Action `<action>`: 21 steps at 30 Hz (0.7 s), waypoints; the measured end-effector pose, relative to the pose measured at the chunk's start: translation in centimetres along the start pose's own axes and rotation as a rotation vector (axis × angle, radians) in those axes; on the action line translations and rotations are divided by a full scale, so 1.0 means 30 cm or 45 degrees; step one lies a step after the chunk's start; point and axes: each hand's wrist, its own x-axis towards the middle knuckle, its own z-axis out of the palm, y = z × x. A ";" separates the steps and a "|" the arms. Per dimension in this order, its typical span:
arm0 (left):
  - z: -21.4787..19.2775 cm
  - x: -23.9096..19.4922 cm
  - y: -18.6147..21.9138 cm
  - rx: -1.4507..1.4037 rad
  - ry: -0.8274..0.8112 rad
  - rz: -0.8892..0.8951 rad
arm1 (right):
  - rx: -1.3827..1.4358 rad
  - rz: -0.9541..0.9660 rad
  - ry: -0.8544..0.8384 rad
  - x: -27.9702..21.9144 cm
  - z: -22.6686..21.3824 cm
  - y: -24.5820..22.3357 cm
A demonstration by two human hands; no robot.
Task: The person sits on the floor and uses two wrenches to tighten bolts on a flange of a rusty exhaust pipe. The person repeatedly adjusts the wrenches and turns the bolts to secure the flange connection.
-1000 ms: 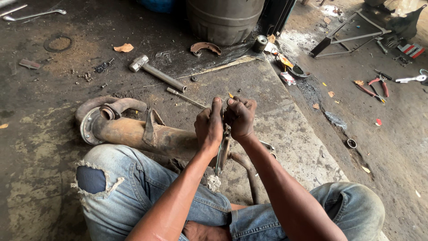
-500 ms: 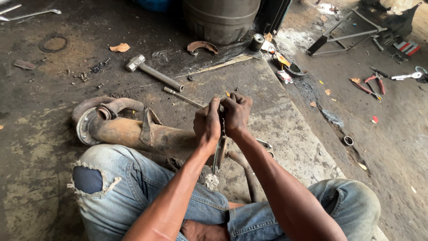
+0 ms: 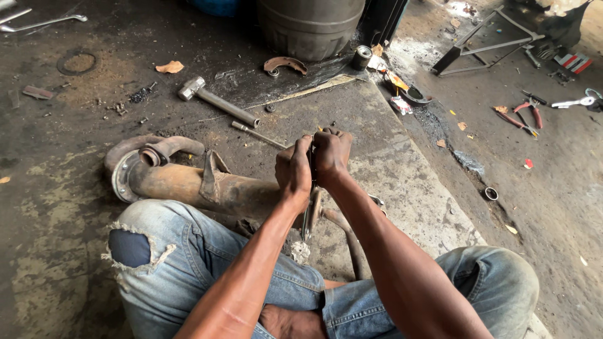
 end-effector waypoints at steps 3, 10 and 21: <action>-0.009 -0.001 -0.026 0.006 0.018 -0.006 | -0.017 0.120 0.090 -0.001 0.012 -0.021; -0.003 0.004 -0.026 -0.131 -0.043 0.043 | -0.082 0.387 0.366 0.018 0.043 -0.049; -0.007 -0.003 0.009 -0.244 -0.053 0.025 | -0.191 0.656 0.495 0.102 0.031 0.009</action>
